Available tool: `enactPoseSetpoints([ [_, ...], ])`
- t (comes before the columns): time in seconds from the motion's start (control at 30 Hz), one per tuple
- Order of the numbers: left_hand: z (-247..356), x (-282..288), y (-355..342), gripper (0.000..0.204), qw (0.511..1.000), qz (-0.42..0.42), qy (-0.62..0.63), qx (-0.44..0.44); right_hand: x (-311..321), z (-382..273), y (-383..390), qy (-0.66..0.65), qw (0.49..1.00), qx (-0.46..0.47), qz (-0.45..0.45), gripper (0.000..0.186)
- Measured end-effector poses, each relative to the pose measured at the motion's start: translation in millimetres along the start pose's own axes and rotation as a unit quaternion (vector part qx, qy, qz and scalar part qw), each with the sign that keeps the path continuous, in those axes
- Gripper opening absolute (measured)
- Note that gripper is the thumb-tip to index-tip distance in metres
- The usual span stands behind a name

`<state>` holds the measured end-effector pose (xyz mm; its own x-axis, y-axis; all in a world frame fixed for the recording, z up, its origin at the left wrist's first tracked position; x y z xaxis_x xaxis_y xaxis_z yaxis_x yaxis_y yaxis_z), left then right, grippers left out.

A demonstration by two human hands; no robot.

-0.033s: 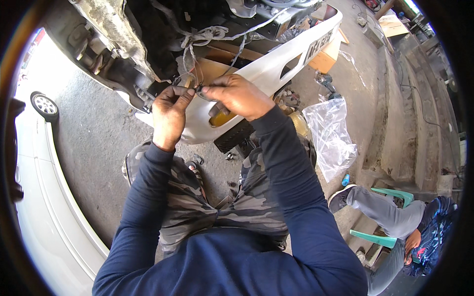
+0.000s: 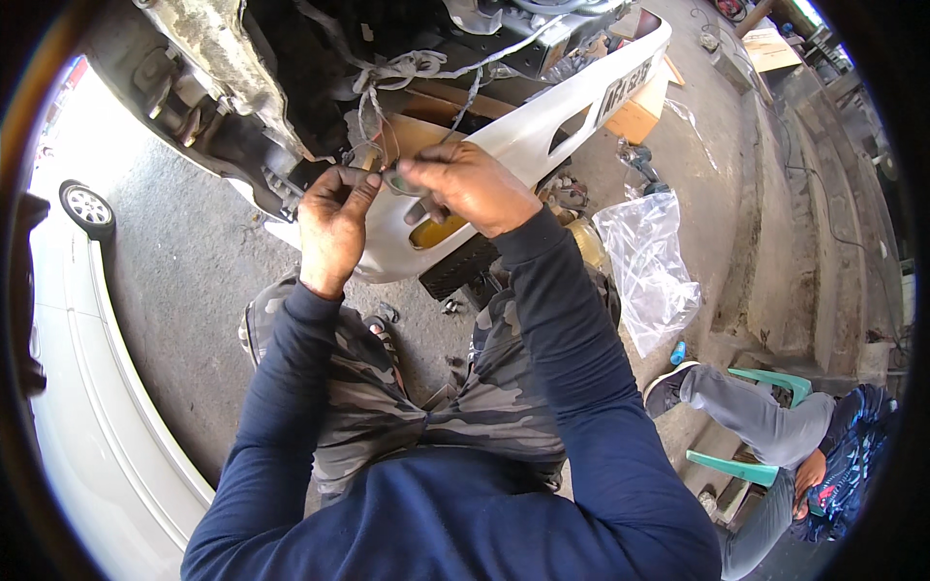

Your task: The person strips and twists wires at the front of a white car, then removes a headlight assembly from the bumper area and installs a new headlight unit into the vehicle.

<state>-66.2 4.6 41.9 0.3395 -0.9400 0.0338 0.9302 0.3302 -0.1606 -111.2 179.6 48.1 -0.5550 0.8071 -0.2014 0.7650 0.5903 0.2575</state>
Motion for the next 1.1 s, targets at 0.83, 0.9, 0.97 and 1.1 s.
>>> enactPoseSetpoints([
  [0.83,12,-3,-5,0.017,0.988,0.004,-0.109,-0.108,-4,-20,4,-0.085,0.988,0.13,-0.021,0.024],
  [0.9,14,-4,-3,0.02,0.988,-0.004,-0.107,-0.115,-3,-18,2,-0.125,0.979,0.158,-0.003,0.023],
  [0.97,6,-5,-4,0.025,0.995,-0.021,-0.078,-0.051,2,-16,-3,-0.074,0.977,0.191,0.051,0.021],
  [1.1,-10,1,-12,0.028,0.996,0.024,0.033,0.078,-6,-3,-13,0.109,0.977,0.167,0.073,0.024],
])
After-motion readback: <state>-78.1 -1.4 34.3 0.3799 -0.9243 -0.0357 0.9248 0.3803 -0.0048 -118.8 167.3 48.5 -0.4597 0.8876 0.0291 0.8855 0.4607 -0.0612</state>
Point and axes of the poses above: each hand's wrist, its own y-axis away from the middle knuckle, its own x-axis out of the back of the hand, z = x × y, the point moved 7 cm from there along -y, towards the middle knuckle, and after that the axes turned 2 degrees about z, right-handed, at the moved point
